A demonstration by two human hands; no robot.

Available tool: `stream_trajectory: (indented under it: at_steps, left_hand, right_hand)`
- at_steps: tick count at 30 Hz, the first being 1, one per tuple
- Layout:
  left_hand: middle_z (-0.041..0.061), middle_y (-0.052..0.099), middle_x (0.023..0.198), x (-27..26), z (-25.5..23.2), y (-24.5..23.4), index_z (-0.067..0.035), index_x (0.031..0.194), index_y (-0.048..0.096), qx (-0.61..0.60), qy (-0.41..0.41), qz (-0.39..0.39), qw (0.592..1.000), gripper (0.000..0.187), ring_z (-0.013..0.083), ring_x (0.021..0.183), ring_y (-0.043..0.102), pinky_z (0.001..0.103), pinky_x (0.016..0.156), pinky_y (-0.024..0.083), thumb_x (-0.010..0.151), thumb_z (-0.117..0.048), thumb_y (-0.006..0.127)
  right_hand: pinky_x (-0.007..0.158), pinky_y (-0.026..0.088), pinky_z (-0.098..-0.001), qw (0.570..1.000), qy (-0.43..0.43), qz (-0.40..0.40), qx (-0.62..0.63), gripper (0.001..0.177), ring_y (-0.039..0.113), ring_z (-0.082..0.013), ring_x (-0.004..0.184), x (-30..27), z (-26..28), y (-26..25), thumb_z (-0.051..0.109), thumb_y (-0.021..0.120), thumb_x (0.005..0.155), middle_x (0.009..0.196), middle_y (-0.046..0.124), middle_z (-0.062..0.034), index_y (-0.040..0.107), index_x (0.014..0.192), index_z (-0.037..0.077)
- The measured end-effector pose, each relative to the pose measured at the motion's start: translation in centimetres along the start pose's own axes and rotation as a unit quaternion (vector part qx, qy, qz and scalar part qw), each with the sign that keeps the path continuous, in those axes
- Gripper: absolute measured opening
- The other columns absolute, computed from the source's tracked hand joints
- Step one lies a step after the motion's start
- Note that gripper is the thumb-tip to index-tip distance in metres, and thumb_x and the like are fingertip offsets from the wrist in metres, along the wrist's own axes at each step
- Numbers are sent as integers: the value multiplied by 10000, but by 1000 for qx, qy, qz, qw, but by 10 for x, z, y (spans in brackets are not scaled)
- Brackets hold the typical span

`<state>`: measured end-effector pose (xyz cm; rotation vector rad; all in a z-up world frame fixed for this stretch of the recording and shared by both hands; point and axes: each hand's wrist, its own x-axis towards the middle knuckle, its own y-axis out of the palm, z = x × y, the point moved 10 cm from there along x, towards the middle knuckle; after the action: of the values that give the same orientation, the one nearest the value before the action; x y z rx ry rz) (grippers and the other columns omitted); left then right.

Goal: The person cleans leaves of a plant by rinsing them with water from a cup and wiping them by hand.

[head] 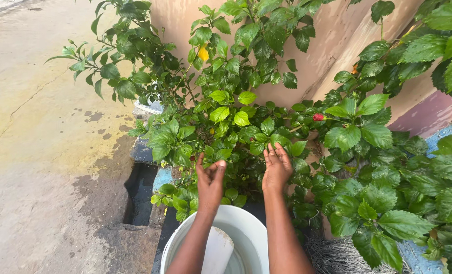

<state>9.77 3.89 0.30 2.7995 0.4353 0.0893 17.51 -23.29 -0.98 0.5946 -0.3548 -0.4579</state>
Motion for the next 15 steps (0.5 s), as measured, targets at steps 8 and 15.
stream_trajectory:
  at_steps: [8,15]
  left_hand:
    - [122,732,1249,29,22,-53,64,1417,318,-125,-67,-90,986,770,231,1217,646,379,1038,489,953,-472,621]
    - [172,600,1411,44,34,-92,3,1423,413,-171,-48,-144,974,700,285,1308,576,433,1088,428,964,-494,591]
  right_hand:
    - [1131,414,-468,840,128,155,-504,814,432,-318,1423,-62,-65,64,302,815,846,1568,403,-135,382,1534,259]
    - [1179,360,-424,699,50,510,-498,668,486,-294,1427,-126,-119,107,217,729,920,1557,514,-128,464,1530,280]
